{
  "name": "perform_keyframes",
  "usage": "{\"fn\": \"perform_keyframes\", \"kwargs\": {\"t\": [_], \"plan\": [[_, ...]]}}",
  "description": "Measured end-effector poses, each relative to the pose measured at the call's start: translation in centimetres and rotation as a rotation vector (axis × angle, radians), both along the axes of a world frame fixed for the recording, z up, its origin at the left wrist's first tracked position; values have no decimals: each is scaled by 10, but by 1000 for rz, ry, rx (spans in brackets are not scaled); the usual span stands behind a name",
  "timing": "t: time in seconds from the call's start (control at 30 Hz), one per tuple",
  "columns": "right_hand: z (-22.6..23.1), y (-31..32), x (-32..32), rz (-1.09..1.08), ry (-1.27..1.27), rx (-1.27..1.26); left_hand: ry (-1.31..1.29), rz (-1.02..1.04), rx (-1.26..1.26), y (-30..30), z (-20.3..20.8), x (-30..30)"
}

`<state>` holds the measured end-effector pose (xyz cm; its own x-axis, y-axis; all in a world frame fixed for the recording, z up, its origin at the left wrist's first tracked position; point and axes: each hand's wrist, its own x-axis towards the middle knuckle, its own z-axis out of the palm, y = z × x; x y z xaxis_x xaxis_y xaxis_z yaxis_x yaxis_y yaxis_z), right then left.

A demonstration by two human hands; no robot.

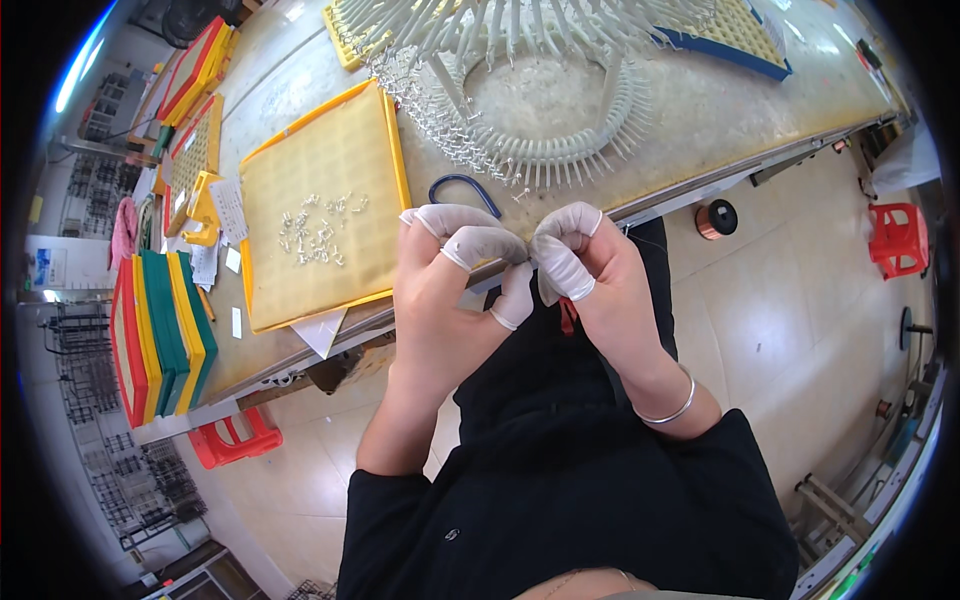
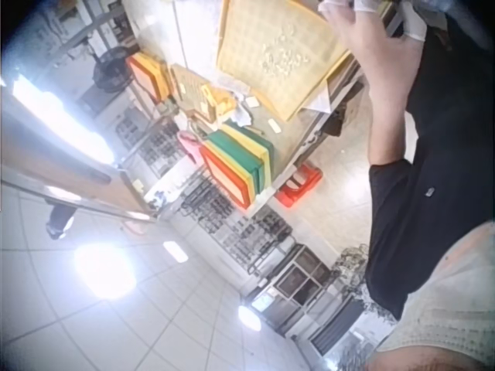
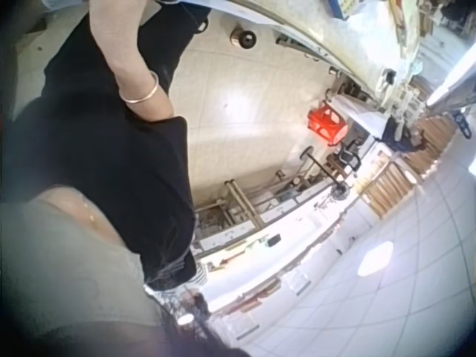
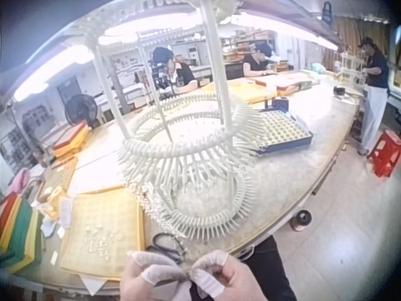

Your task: The person threads small components from a tray onto wire strands, attaches them along a tiered circular frame structure, cuts the wire using scissors, and pulls additional wire.

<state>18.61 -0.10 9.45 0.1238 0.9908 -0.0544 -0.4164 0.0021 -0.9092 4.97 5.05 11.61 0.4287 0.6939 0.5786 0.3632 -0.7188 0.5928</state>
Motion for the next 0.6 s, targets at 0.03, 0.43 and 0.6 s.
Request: {"fn": "perform_keyframes", "kwargs": {"t": [0.03, 0.43, 0.6], "plan": [[1, 0, -1, 2, 8, -21, 2, -1, 1, 0, 0, 2], [1, 1, -6, -66, 90, 41, 91, 69, 412, 20, 16, 7], [4, 2, -8, -92, 35, 17, 163, 65, 462, 24, 16, 4]]}}
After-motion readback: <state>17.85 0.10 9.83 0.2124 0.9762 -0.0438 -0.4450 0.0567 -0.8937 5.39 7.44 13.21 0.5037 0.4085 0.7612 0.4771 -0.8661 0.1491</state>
